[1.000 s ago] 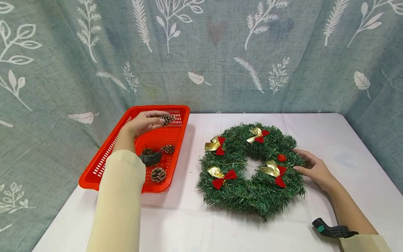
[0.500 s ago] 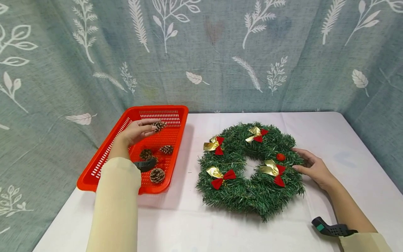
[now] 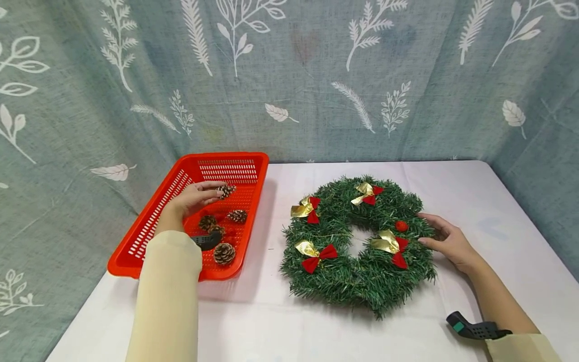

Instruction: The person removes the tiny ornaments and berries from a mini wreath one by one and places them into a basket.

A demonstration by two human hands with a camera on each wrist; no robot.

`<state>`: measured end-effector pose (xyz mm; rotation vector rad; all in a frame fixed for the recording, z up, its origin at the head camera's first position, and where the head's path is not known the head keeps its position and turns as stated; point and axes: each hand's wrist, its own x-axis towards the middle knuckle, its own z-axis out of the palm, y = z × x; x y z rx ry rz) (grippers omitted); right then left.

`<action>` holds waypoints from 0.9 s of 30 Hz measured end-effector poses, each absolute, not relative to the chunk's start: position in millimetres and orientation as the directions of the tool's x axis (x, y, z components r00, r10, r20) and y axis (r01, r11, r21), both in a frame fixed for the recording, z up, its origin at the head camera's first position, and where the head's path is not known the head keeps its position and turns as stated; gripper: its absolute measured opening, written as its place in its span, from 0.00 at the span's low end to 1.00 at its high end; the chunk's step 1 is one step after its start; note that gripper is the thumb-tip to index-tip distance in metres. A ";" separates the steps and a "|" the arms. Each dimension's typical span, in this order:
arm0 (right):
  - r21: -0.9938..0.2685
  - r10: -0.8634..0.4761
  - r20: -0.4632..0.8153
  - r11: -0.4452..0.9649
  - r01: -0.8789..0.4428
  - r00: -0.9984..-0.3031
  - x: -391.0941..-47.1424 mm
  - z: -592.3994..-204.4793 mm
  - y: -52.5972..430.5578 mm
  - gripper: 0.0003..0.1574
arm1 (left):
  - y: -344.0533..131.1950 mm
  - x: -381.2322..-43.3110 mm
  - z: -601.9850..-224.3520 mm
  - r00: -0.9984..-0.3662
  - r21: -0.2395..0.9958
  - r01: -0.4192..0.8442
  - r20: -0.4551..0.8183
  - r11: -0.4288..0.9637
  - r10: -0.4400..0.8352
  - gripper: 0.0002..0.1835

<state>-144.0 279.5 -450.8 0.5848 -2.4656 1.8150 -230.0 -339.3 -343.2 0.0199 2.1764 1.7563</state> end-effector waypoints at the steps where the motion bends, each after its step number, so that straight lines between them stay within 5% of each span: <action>1: -0.916 -0.283 0.239 0.252 -0.312 -0.929 -144.1 -450.8 279.6 0.36 | -339.2 -230.6 -344.6 -0.940 0.947 -0.203 -0.259 0.248 0.221 0.26; 13: -0.919 -0.281 0.229 0.252 -0.302 -0.932 -144.9 -451.3 280.0 0.37 | -338.1 -236.2 -350.3 -0.923 0.898 -0.187 -0.299 0.398 0.241 0.30; 27: -0.917 -0.278 0.221 0.267 -0.296 -0.935 -143.7 -452.0 279.6 0.37 | -337.1 -236.5 -352.7 -0.914 0.925 -0.193 -0.290 0.327 0.283 0.32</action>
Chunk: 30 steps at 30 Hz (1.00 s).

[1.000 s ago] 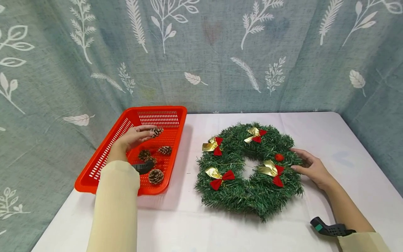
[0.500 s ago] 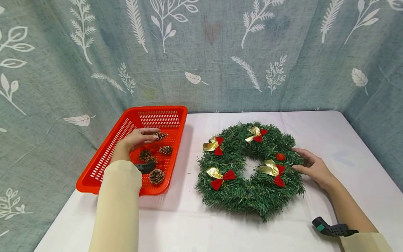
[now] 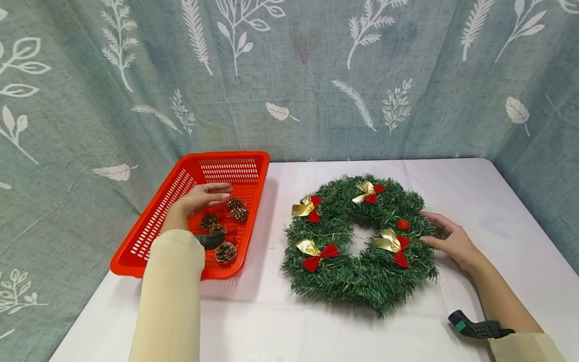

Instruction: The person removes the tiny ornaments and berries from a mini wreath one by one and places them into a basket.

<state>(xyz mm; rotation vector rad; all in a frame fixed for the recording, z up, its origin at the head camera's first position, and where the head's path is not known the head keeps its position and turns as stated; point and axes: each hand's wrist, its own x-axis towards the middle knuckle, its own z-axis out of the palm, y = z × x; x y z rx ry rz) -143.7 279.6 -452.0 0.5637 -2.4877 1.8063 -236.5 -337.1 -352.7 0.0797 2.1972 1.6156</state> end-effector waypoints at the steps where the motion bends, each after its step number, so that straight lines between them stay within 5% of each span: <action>1: -0.917 -0.278 0.223 0.266 -0.298 -0.934 -143.7 -452.3 279.5 0.37 | -337.3 -236.5 -352.6 -0.913 0.930 -0.195 -0.288 0.312 0.287 0.32; 30: -0.913 -0.283 0.248 0.252 -0.321 -0.926 -144.2 -452.1 279.7 0.36 | -319.8 -237.3 -314.3 -0.910 0.956 -0.238 -0.281 0.170 0.306 0.31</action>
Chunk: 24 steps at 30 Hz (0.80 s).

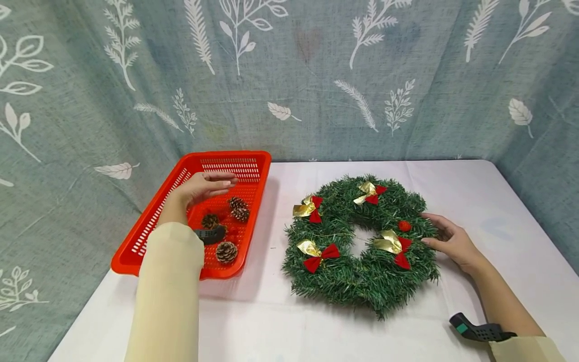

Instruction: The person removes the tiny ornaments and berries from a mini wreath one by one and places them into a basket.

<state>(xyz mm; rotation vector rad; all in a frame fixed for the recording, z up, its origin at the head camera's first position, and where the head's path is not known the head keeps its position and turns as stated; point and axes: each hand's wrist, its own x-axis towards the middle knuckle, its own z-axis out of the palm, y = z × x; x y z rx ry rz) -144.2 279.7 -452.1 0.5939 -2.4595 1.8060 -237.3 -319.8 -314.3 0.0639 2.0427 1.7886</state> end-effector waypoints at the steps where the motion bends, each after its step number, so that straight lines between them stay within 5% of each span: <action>1: -0.912 -0.283 0.248 0.253 -0.322 -0.926 -144.3 -452.3 279.4 0.36 | -318.4 -237.8 -312.6 -0.910 0.959 -0.228 -0.272 0.171 0.312 0.31; 15: -0.906 -0.287 0.233 0.282 -0.314 -0.929 -143.0 -454.7 280.0 0.38 | -279.2 -249.7 -290.8 -0.923 0.981 -0.128 -0.171 0.144 0.346 0.24; 24: -0.909 -0.277 0.227 0.285 -0.305 -0.934 -143.5 -453.2 279.1 0.38 | -257.9 -253.9 -277.2 -0.909 0.979 -0.100 -0.163 0.179 0.383 0.28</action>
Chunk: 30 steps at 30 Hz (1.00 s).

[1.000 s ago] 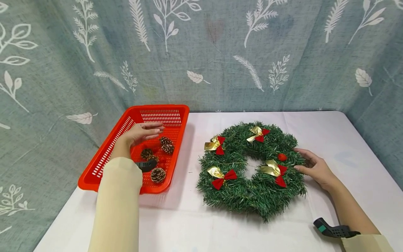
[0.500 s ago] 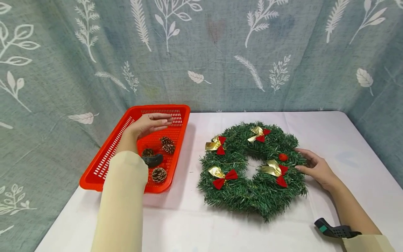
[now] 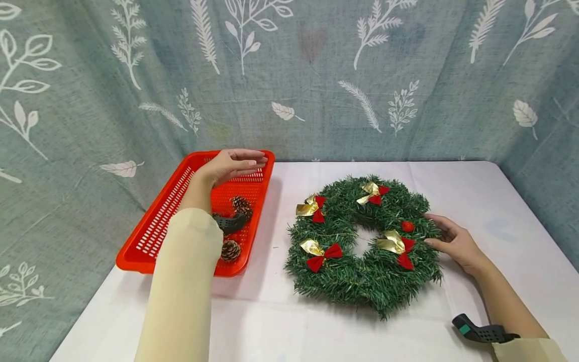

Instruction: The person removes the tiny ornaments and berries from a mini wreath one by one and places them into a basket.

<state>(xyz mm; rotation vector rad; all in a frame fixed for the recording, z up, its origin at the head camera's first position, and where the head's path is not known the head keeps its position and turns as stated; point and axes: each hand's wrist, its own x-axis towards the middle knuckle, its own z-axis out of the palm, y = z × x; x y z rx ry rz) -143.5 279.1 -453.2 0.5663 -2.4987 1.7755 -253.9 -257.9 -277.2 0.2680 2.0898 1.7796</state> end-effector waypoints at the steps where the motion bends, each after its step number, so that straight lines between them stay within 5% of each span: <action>1: -0.909 -0.277 0.225 0.286 -0.304 -0.934 -143.6 -453.1 279.2 0.38 | -255.5 -254.2 -276.4 -0.909 0.979 -0.095 -0.159 0.180 0.385 0.28; 16: -0.911 -0.283 0.237 0.267 -0.314 -0.929 -143.6 -452.9 278.9 0.38 | -214.0 -260.5 -264.0 -0.879 0.964 -0.025 -0.148 0.265 0.454 0.23; 30: -0.912 -0.286 0.247 0.255 -0.322 -0.926 -143.7 -453.2 278.4 0.38 | -167.5 -266.6 -269.7 -0.788 0.962 0.030 -0.143 0.270 0.599 0.20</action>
